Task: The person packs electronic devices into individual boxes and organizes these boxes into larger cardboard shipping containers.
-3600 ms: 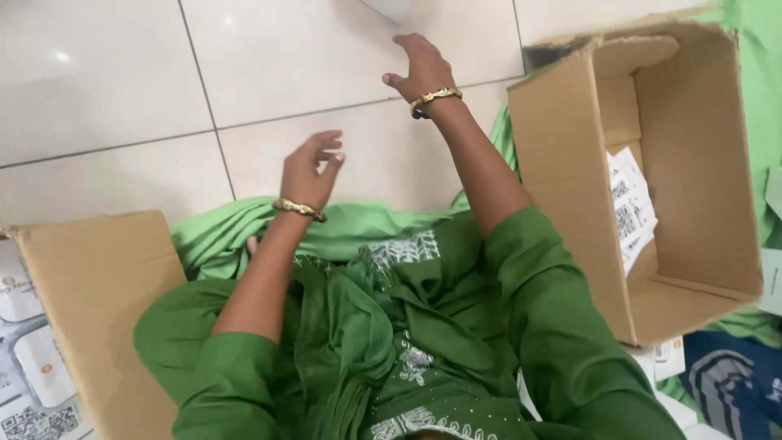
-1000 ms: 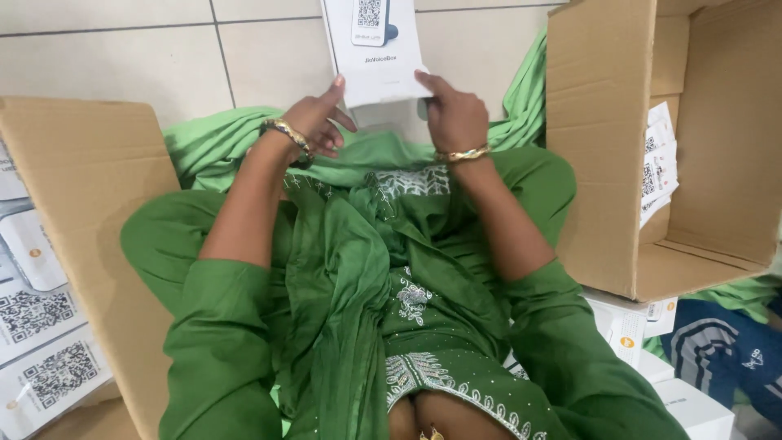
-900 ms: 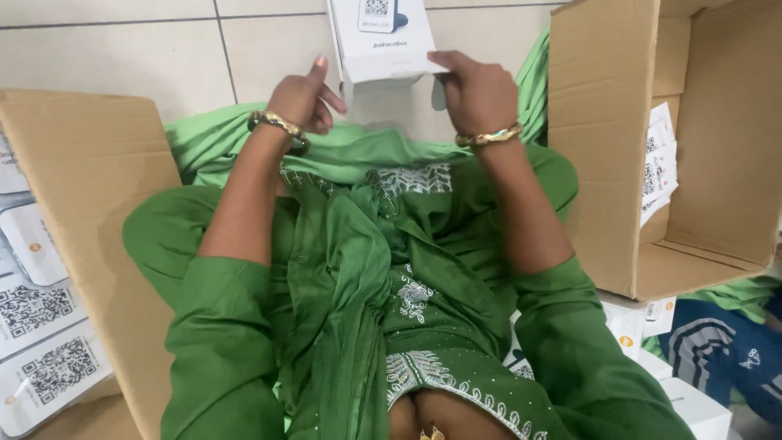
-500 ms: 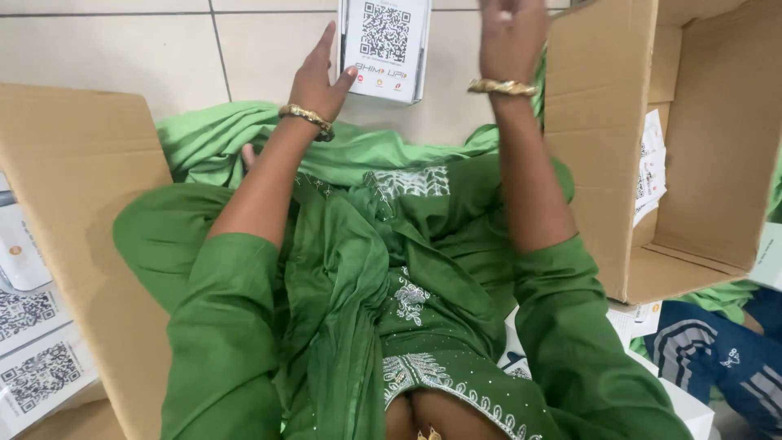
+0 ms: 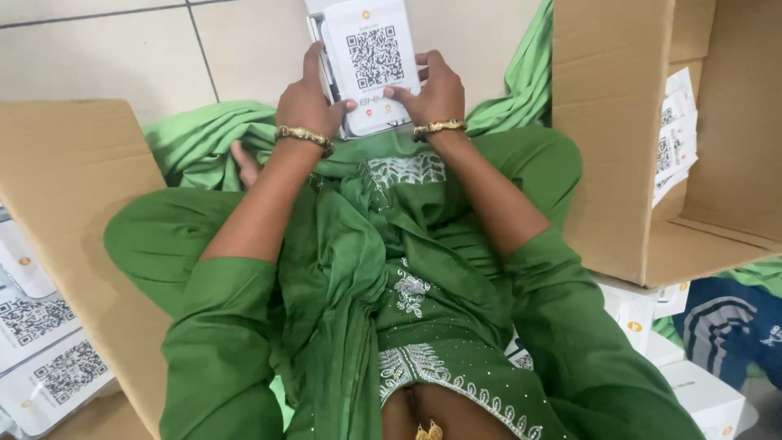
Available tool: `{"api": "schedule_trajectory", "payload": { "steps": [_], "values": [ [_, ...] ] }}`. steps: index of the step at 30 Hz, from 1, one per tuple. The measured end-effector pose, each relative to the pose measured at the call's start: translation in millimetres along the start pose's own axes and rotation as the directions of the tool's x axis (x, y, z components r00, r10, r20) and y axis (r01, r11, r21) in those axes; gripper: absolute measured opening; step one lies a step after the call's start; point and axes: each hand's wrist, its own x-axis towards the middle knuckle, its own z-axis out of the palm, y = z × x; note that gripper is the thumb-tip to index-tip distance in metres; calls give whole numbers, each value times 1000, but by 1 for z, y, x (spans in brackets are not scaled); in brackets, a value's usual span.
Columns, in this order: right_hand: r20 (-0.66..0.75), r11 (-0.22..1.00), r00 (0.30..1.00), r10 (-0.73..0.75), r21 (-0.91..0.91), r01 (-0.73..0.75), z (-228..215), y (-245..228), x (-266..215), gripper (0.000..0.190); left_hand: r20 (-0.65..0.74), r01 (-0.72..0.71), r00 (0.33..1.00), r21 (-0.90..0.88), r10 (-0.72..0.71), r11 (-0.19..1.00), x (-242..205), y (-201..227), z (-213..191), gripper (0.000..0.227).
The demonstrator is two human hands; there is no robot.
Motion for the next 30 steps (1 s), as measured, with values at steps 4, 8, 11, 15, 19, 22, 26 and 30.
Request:
{"api": "schedule_trajectory", "payload": {
  "steps": [4,8,11,15,19,22,26,30],
  "values": [
    [-111,983,994,14,183,7,-10,8,1,46,-375,-139,886,349,274,927,-6,-2,25,96],
    [-35,653,991,127,756,-57,-61,35,-12,24,-431,-488,782,25,450,873,-10,31,71,62],
    [-120,561,983,142,827,20,-137,59,-44,25,-158,-328,941,-643,299,692,-41,130,66,59],
    [-368,541,918,144,807,239,-239,122,-94,42,-116,-433,825,-759,553,487,-55,239,121,56],
    [-488,606,769,414,778,168,-308,194,-130,29,-237,-690,682,-522,692,502,-73,336,189,75],
    [-549,666,662,510,740,100,-325,259,-146,24,-30,-675,691,-385,723,629,-70,377,230,77],
    [-709,885,539,455,425,-189,-325,318,-154,53,71,-806,591,46,803,590,-65,385,252,94],
    [-747,835,445,495,266,-482,-317,319,-155,63,42,-824,562,118,826,554,-53,353,240,98]
  ]
}}
